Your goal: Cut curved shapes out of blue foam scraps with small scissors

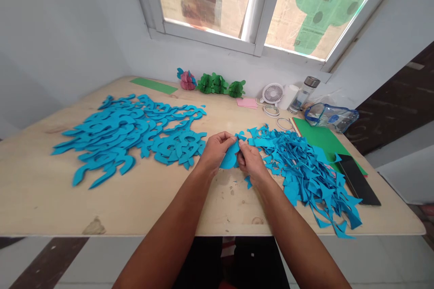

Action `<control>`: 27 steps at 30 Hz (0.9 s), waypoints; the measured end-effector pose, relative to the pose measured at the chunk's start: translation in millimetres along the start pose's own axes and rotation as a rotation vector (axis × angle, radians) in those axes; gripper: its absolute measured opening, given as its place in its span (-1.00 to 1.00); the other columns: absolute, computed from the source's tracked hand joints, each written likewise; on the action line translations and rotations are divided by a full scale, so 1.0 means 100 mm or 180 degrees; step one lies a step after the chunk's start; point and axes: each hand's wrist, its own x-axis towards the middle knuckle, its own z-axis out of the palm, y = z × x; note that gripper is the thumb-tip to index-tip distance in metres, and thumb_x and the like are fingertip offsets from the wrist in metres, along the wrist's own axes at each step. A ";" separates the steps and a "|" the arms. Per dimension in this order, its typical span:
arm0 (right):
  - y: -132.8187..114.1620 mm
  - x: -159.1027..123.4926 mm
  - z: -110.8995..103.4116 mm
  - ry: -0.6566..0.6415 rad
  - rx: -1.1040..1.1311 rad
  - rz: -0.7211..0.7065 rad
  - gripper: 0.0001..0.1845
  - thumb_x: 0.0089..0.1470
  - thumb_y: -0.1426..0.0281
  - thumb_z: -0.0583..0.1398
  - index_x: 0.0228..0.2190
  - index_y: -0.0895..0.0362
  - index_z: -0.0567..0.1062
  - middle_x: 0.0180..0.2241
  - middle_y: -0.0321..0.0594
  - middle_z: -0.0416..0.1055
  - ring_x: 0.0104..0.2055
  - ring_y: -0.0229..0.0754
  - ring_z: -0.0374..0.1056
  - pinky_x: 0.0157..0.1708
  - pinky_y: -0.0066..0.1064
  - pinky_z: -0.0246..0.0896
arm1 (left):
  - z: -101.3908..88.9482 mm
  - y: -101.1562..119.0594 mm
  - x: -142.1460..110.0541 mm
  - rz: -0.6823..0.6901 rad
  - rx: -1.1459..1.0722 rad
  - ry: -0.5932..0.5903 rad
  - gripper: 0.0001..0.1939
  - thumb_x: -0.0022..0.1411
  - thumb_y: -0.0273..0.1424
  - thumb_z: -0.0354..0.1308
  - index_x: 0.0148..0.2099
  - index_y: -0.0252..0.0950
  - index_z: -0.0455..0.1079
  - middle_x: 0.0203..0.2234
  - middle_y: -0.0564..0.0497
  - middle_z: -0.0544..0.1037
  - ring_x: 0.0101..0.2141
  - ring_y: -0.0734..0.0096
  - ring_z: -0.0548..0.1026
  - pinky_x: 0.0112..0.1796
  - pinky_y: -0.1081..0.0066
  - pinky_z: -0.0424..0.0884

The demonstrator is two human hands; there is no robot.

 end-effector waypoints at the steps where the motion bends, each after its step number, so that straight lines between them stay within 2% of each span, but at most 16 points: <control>1: -0.01 0.00 0.01 0.0019 0.0021 0.0008 -0.43 0.01 -0.06 0.11 -0.72 0.07 0.10 -0.84 -0.49 -0.03 -0.79 -0.45 -0.21 -0.78 -0.50 -0.36 | 0.00 0.00 0.00 0.0001 0.0005 0.0002 -0.83 -0.13 -0.34 0.27 -0.56 -0.31 0.38 -0.65 0.10 0.42 -0.57 0.52 0.32 -0.49 0.50 0.29; 22: -0.04 -0.02 -0.01 -0.0099 -0.0015 0.0021 -0.42 -0.01 -0.08 0.12 -0.73 0.06 0.10 -0.85 -0.48 -0.03 -0.80 -0.44 -0.18 -0.79 -0.50 -0.34 | -0.03 0.04 0.00 -0.0039 0.0125 -0.0149 -0.83 -0.12 -0.32 0.25 -0.55 -0.30 0.36 -0.68 0.11 0.41 -0.59 0.50 0.35 -0.52 0.49 0.29; 27: -0.04 -0.01 0.00 0.0044 0.0024 0.0133 -0.45 -0.07 -0.09 0.16 -0.68 0.08 0.17 -0.85 -0.50 -0.02 -0.80 -0.45 -0.19 -0.78 -0.52 -0.35 | -0.03 0.11 -0.03 -0.0052 0.0310 -0.0206 -0.83 -0.11 -0.32 0.24 -0.56 -0.29 0.35 -0.69 0.11 0.41 -0.60 0.47 0.37 -0.52 0.47 0.29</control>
